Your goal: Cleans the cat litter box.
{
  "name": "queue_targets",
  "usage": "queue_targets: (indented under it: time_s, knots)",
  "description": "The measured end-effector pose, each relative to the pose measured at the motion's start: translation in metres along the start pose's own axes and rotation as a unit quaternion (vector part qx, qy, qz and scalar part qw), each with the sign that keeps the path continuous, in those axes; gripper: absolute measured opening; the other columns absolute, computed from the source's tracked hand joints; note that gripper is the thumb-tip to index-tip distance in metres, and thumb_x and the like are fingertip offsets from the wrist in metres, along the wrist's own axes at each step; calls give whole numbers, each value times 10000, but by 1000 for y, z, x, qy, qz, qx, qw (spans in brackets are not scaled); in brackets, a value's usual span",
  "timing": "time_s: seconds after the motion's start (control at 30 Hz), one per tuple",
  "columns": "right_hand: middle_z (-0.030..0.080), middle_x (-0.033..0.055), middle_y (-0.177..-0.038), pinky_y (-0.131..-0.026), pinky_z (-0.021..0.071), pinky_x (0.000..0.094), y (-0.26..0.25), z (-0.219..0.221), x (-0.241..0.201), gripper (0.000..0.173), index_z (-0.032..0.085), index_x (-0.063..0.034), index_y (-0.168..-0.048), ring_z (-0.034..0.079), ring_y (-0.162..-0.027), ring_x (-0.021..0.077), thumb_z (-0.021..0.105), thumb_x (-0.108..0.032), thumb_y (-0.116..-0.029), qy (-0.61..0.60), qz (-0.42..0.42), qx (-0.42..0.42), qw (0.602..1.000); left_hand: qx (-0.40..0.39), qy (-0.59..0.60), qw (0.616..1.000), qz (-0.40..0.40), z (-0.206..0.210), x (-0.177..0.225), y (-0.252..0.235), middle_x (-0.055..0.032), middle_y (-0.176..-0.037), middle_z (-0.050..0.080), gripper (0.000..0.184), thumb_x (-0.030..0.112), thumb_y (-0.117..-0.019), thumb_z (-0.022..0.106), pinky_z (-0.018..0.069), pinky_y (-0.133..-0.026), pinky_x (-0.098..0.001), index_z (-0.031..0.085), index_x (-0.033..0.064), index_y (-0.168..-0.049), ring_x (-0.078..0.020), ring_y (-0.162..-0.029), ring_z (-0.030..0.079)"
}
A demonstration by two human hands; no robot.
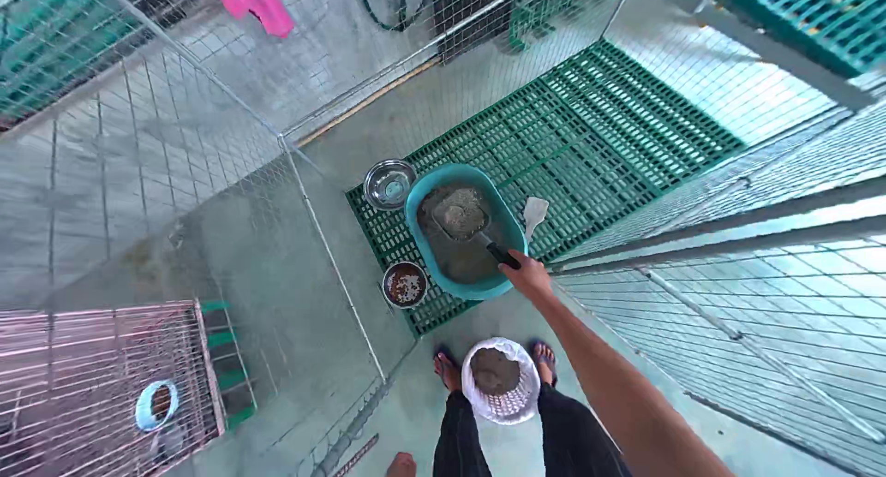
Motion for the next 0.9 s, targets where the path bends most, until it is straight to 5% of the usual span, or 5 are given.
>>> queue_targets:
  time_s: [0.13, 0.4, 0.53, 0.73, 0.9]
  knots:
    - [662, 233, -1321, -1034, 464, 644, 11, -3, 2, 507, 549, -172, -1497, 617, -1242, 441, 626, -333, -1022, 11, -9, 4, 1000, 178, 169, 969, -11, -27, 11, 4, -365, -1340, 568, 492, 77, -1007, 605, 444, -1095, -566, 459, -143, -1422, -467, -1264, 571]
    - [655, 245, -1327, -1020, 465, 654, 13, -20, 15, 508, 531, -168, -1511, 617, -1238, 452, 604, -343, -1040, 83, -47, -35, 995, 435, 468, 751, 169, -107, 146, 109, -365, -1532, 305, 791, 8, -909, 616, 505, -1000, -399, 162, -121, -1545, -333, -1300, 512]
    - [654, 259, -1318, -1020, 461, 663, 13, -28, 23, 494, 536, -132, -1498, 616, -1233, 464, 600, -315, -1044, 113, -69, -49, 990, 425, 458, 758, 185, -129, 187, 126, -336, -1609, 249, 823, 45, -911, 684, 402, -1139, -418, 197, -127, -1551, -358, -1450, 381]
    - [669, 240, -1300, -1008, 474, 650, 12, -32, 38, 482, 538, -150, -1494, 633, -1214, 444, 586, -321, -1046, 168, -77, -73, 980, 465, 342, 804, 144, -142, 206, 121, -290, -1336, 585, 390, 86, -1083, 441, 465, -1013, -314, 454, -159, -1385, -214, -1181, 601]
    - [675, 228, -1286, -993, 482, 644, 14, -34, 48, 445, 564, -138, -1456, 635, -1213, 435, 567, -324, -1050, 194, -78, -85, 974, 473, 279, 830, 91, -144, 210, 122, -277, -1252, 638, 349, 103, -1098, 427, 477, -1019, -389, 508, -121, -1353, -276, -1160, 635]
Point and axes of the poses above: each hand's wrist, its own y-axis away from the middle knuckle, its own z-axis out of the palm, x = y × z, the point moved 9 cm from there along -y, towards the middle knuckle
